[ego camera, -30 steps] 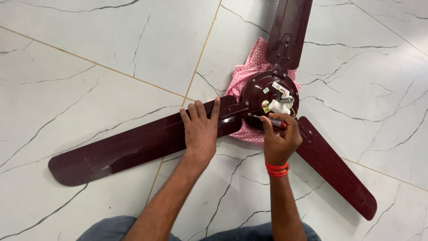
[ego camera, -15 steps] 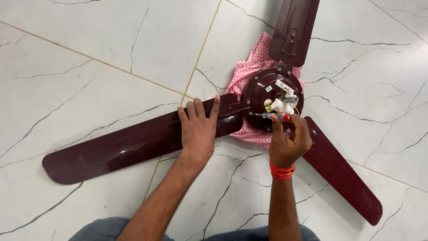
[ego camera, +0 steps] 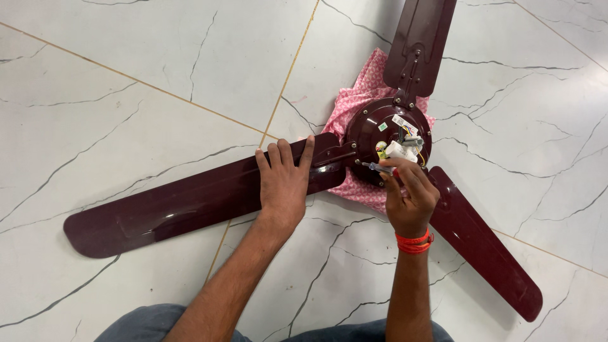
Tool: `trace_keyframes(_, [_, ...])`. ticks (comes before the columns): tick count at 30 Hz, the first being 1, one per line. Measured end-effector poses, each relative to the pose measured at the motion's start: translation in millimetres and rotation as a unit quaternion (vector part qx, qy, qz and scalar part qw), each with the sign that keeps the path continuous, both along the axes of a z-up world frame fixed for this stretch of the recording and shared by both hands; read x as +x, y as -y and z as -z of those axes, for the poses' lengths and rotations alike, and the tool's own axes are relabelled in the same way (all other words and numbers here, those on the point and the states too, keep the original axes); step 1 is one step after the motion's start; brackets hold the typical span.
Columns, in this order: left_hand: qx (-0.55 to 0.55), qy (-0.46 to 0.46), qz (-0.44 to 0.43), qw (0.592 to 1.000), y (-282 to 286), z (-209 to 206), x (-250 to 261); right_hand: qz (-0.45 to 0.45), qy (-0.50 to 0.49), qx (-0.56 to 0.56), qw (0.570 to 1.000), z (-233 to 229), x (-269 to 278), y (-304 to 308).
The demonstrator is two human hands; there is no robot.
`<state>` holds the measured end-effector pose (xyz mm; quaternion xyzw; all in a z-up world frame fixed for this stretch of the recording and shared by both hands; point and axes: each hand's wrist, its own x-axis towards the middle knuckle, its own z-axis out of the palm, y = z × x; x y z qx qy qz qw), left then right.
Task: The person is repairing a ceiling fan lying on the floor. They use a screwdriver to tighten screws on the fan blades and the central motor housing.
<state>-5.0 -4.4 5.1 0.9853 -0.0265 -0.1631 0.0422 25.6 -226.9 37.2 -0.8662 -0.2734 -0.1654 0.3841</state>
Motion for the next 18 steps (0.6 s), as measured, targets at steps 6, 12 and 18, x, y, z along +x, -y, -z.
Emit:
trace_keyframes(6, [-0.005, -0.018, 0.003, 1.000, 1, 0, 1, 0.058, 0.090, 0.022, 0.994, 19, -3, -10])
trace_keyframes(12, [-0.006, -0.014, 0.006, 1.000, 0, 2, 0, 0.155, 0.128, 0.025, 0.979, 28, -8, -13])
trace_keyframes(18, [-0.009, -0.003, 0.002, 1.000, 1, 4, -1, 0.123, 0.106, 0.044, 0.986, 26, -12, -16])
